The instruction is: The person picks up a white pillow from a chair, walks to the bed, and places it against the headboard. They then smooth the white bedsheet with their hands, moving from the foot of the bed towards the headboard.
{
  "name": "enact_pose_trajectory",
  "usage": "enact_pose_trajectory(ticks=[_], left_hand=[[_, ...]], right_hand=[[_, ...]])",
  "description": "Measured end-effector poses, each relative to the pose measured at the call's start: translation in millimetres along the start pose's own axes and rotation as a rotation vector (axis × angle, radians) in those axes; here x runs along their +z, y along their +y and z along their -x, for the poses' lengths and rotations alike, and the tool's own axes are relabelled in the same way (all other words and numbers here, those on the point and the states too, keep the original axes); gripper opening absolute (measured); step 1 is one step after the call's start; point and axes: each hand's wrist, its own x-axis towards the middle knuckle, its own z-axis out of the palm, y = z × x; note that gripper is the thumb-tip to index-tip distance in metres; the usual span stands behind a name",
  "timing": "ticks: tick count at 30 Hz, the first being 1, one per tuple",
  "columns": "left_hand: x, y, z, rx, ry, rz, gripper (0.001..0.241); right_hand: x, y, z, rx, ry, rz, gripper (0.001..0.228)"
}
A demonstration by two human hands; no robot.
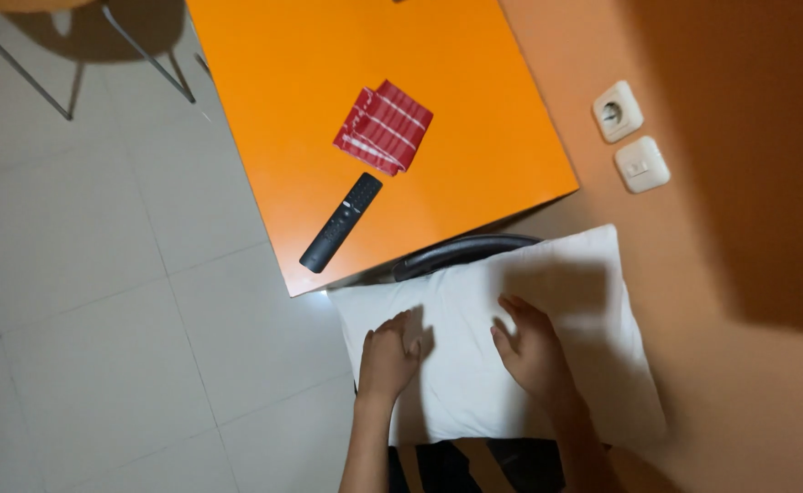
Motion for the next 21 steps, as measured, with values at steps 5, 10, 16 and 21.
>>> enact_pose_trajectory(ticks=[5, 10, 16, 21], left_hand=[[5.7, -10.2, -34.1, -0.001, -0.042, 0.028, 0.063], [14.4, -24.3, -62.5, 0.002, -0.048, 0.028, 0.063], [54.1, -75.4, -107.3, 0.104, 0.05, -0.012, 0.059], [92.7, -116.1, -143.0, 0.102, 0.069, -0.042, 0.05]], right_hand=[[23.9, 30.6, -31.8, -0.176, 0.014, 0.176, 0.047], [42.8, 38.7, -61.4, -0.165, -0.032, 0.248, 0.047], [75.5, 87.5, -90.8, -0.256, -0.083, 0.393, 0.048], [92.1, 90.0, -109.0, -0.248, -0.238, 0.859, 0.057]])
